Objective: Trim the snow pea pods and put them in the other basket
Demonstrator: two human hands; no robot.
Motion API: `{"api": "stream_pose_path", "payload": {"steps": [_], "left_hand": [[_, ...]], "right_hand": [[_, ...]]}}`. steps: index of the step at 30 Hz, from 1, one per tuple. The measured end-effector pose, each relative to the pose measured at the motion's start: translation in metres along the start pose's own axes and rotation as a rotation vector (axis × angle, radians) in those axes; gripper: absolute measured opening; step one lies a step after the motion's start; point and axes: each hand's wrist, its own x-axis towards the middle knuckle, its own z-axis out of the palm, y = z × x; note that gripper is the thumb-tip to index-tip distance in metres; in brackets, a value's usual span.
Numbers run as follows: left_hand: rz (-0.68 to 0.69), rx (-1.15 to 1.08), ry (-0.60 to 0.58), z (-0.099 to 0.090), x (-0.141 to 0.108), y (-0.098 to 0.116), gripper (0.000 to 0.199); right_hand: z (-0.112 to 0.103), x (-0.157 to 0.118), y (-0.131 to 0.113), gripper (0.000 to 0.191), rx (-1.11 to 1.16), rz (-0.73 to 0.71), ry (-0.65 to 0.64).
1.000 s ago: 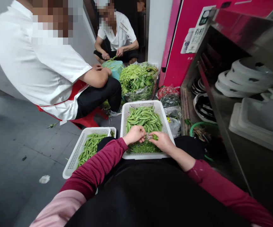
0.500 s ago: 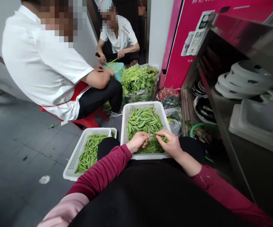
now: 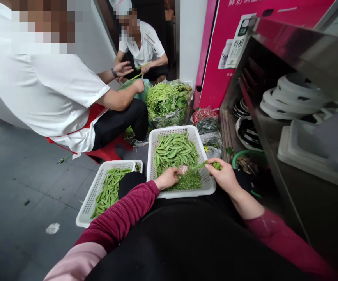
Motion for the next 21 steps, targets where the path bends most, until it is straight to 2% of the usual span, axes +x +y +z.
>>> {"api": "stream_pose_path", "payload": {"steps": [2, 4, 7, 9, 10, 12, 14, 16, 19, 21], "left_hand": [[0.222, 0.159, -0.023, -0.003, -0.003, 0.014, 0.036], [0.345, 0.260, -0.081, -0.006, -0.005, 0.030, 0.029], [0.359, 0.483, -0.183, -0.013, -0.007, 0.052, 0.025], [0.386, 0.673, -0.190, -0.019, -0.010, 0.061, 0.026], [0.418, 0.750, -0.183, -0.022, -0.011, 0.065, 0.025], [0.504, 0.836, -0.167, -0.027, -0.015, 0.071, 0.023], [0.584, 0.814, -0.129, -0.031, -0.018, 0.076, 0.024], [0.612, 0.689, -0.046, -0.032, -0.021, 0.079, 0.025], [0.490, 0.341, 0.122, -0.024, -0.021, 0.072, 0.032], [0.358, 0.118, 0.156, -0.015, -0.017, 0.060, 0.040]], "right_hand": [[0.003, 0.001, 0.002, 0.020, -0.013, -0.032, -0.051], [0.005, 0.000, 0.001, 0.019, -0.049, -0.083, -0.096], [0.003, -0.002, -0.008, 0.018, -0.184, -0.225, -0.110], [-0.002, -0.002, -0.019, 0.023, -0.362, -0.365, -0.114], [-0.004, -0.001, -0.025, 0.026, -0.455, -0.437, -0.146], [-0.006, 0.005, -0.037, 0.023, -0.591, -0.548, -0.290], [-0.003, 0.011, -0.046, 0.012, -0.618, -0.581, -0.446], [0.006, 0.015, -0.051, 0.006, -0.526, -0.527, -0.481], [0.023, 0.012, -0.051, 0.009, -0.223, -0.320, -0.310], [0.031, 0.008, -0.045, 0.012, 0.034, -0.131, -0.153]]}}
